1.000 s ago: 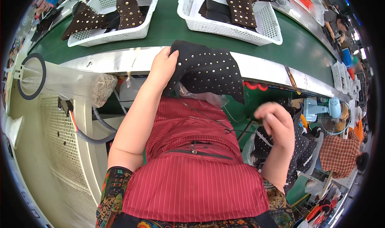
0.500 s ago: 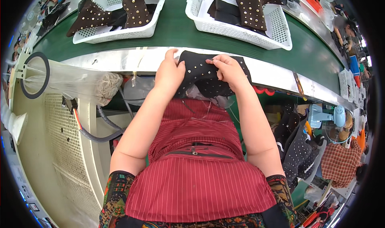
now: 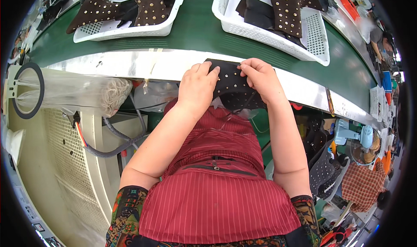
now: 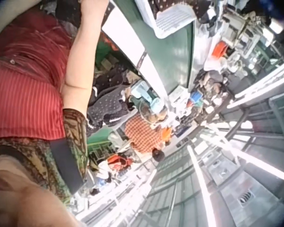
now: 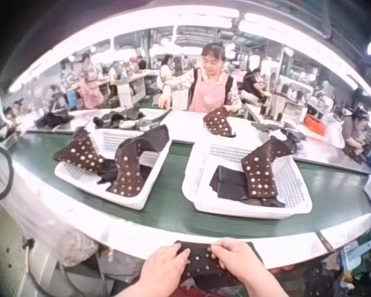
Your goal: The person uses a pneumatic riveting tool to attach metal studs to black fabric boot pieces on a perforated workbench. They repeatedly pick up pieces, position them, and fire the tool to secure the studs. After finishing a piece, they place it into a white plastic basket on the assembly line. The person also handles a plastic bag and a small black component during the process.
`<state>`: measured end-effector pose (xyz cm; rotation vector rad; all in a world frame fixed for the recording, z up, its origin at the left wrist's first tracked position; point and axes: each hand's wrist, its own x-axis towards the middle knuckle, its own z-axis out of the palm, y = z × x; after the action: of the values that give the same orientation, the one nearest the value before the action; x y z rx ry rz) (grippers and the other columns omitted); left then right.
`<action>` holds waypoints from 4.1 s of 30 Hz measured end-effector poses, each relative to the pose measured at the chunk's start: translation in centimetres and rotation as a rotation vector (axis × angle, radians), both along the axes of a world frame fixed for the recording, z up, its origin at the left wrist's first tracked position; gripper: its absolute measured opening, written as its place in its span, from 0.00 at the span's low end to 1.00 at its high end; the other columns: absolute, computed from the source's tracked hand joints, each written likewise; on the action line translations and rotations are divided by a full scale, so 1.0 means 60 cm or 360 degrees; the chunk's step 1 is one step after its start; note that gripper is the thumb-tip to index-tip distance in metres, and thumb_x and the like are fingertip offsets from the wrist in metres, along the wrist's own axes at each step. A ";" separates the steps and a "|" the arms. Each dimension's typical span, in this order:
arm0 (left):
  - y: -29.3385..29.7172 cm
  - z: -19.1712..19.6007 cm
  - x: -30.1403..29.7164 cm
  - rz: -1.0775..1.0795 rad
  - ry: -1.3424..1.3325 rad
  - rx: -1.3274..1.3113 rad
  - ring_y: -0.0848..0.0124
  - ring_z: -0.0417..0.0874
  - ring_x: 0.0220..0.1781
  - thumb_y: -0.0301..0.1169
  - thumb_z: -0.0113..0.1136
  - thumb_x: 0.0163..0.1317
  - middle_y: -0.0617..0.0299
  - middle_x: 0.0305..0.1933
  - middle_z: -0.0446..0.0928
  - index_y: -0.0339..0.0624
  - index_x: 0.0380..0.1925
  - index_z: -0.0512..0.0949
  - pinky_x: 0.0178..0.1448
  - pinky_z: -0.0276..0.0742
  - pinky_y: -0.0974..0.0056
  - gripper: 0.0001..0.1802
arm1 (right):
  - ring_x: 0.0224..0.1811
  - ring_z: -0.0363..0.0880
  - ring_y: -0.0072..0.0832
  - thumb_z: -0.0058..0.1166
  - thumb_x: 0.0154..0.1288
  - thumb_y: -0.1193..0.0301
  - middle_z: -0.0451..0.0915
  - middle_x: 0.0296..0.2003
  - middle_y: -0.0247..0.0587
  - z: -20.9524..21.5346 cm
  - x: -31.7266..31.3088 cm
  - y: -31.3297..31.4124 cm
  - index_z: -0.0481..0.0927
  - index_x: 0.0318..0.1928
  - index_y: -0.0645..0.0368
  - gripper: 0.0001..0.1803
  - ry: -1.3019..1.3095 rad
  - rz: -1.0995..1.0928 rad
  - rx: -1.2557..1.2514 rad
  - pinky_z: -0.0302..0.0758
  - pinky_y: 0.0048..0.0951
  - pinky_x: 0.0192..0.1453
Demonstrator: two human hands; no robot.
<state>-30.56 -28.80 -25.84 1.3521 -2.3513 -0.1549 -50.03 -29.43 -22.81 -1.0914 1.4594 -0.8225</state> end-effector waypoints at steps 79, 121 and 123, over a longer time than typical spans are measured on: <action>-0.010 0.027 -0.023 0.0054 -0.0616 0.0069 0.64 0.73 0.48 0.29 0.57 0.53 0.59 0.52 0.73 0.60 0.58 0.72 0.62 0.60 0.48 0.29 | 0.25 0.69 0.20 0.54 0.57 0.78 0.71 0.22 0.35 -0.005 0.009 0.101 0.65 0.56 0.64 0.25 -0.0001 0.0200 0.0222 0.69 0.25 0.32; 0.018 0.032 -0.038 -0.0185 -0.0661 -0.0051 0.62 0.71 0.55 0.30 0.52 0.53 0.52 0.54 0.71 0.33 0.56 0.71 0.59 0.68 0.57 0.28 | 0.37 0.78 0.45 0.53 0.61 0.68 0.79 0.34 0.48 -0.032 -0.057 0.009 0.76 0.34 0.62 0.09 0.1072 -0.0223 -0.0367 0.74 0.39 0.42; 0.021 0.027 -0.038 -0.0211 -0.0648 -0.0002 0.61 0.71 0.57 0.30 0.52 0.53 0.50 0.55 0.70 0.28 0.55 0.70 0.60 0.68 0.59 0.28 | 0.36 0.78 0.46 0.54 0.61 0.68 0.79 0.33 0.48 -0.033 -0.053 0.008 0.76 0.33 0.61 0.09 0.1165 -0.0200 -0.0395 0.74 0.40 0.42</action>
<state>-32.81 -27.55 -24.25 1.3271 -2.7757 0.0944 -53.21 -28.93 -24.79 -1.6063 2.0831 -0.7350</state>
